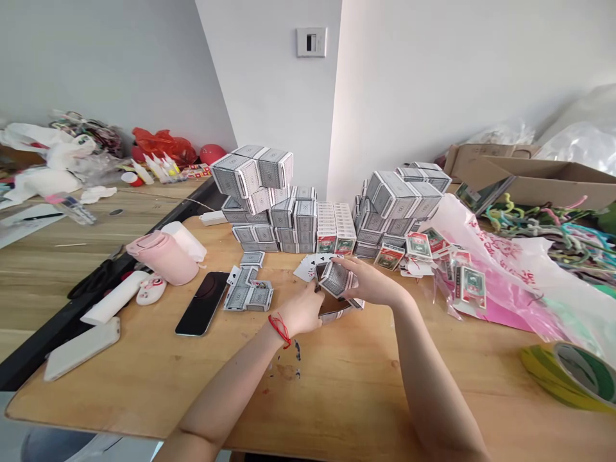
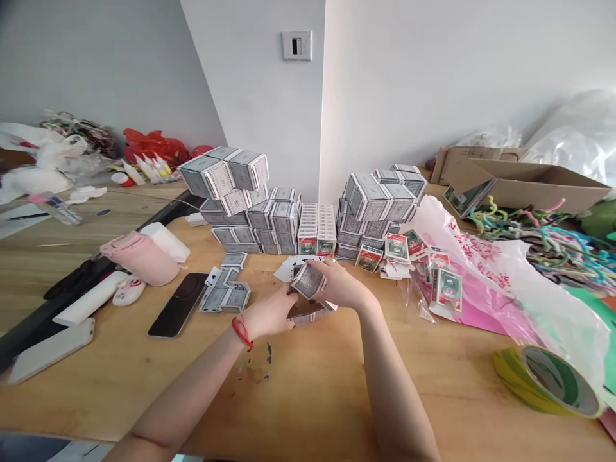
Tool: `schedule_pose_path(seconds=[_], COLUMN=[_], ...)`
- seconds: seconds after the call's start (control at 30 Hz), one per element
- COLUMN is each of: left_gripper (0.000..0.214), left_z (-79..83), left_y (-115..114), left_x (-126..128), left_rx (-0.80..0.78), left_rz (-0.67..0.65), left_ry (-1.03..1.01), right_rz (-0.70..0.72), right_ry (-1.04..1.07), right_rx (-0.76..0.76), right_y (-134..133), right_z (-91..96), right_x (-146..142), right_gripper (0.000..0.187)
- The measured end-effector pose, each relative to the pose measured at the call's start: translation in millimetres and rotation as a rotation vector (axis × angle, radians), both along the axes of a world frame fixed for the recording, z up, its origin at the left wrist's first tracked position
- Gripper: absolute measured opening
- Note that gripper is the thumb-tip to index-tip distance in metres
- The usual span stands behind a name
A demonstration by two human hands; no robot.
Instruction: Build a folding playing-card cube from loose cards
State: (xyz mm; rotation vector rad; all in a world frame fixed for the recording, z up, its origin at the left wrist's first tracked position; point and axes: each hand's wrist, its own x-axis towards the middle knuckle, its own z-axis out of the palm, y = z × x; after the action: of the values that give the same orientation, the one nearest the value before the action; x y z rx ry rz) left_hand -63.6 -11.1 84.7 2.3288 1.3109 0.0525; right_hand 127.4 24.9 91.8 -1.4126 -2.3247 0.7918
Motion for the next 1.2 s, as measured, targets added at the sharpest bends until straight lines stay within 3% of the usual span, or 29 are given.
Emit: schedule_pose_path(seconds=[0.13, 0.3, 0.4, 0.47, 0.53, 0.63, 0.87, 1.07, 1.2], left_gripper=[0.033, 0.041, 0.024, 0.019, 0.032, 0.059, 0.081, 0.078, 0.073], left_z=[-14.3, -43.1, -61.2, -70.7, -77.1, -81.6, -80.2, -78.2, -82.3], left_y=[-6.0, -21.9, -31.6, -34.8, -34.5, -29.7, -22.5, -21.4, -19.6], left_x=[-4.6, -6.5, -7.3, -7.8, -8.0, -7.8, -9.7, -13.9, -16.4], left_rx=[0.031, 0.144, 0.198, 0.189, 0.168, 0.113, 0.028, 0.032, 0.018], left_rz=[0.088, 0.252, 0.384, 0.403, 0.400, 0.380, 0.314, 0.303, 0.302], left_ry=[-0.113, -0.414, -0.505, -0.550, -0.604, -0.697, -0.765, -0.725, -0.772], right_rz=[-0.006, 0.041, 0.056, 0.073, 0.106, 0.151, 0.222, 0.191, 0.249], right_ry=[0.013, 0.014, -0.020, -0.029, -0.027, -0.039, -0.118, -0.140, -0.123], right_rx=[0.044, 0.045, 0.033, 0.031, 0.037, 0.052, 0.117, 0.172, 0.146], right_y=[1.0, -0.4, -2.0, -3.9, -6.6, -11.4, -17.6, -21.8, -24.9], right_z=[-3.0, -3.4, -3.0, -2.0, -0.4, 2.1, 1.2, 9.1, 13.6], right_x=[-10.5, -12.9, -10.6, -10.0, -11.1, -16.0, -27.7, -25.3, -26.1], right_gripper=[0.069, 0.067, 0.067, 0.066, 0.066, 0.066, 0.073, 0.073, 0.072])
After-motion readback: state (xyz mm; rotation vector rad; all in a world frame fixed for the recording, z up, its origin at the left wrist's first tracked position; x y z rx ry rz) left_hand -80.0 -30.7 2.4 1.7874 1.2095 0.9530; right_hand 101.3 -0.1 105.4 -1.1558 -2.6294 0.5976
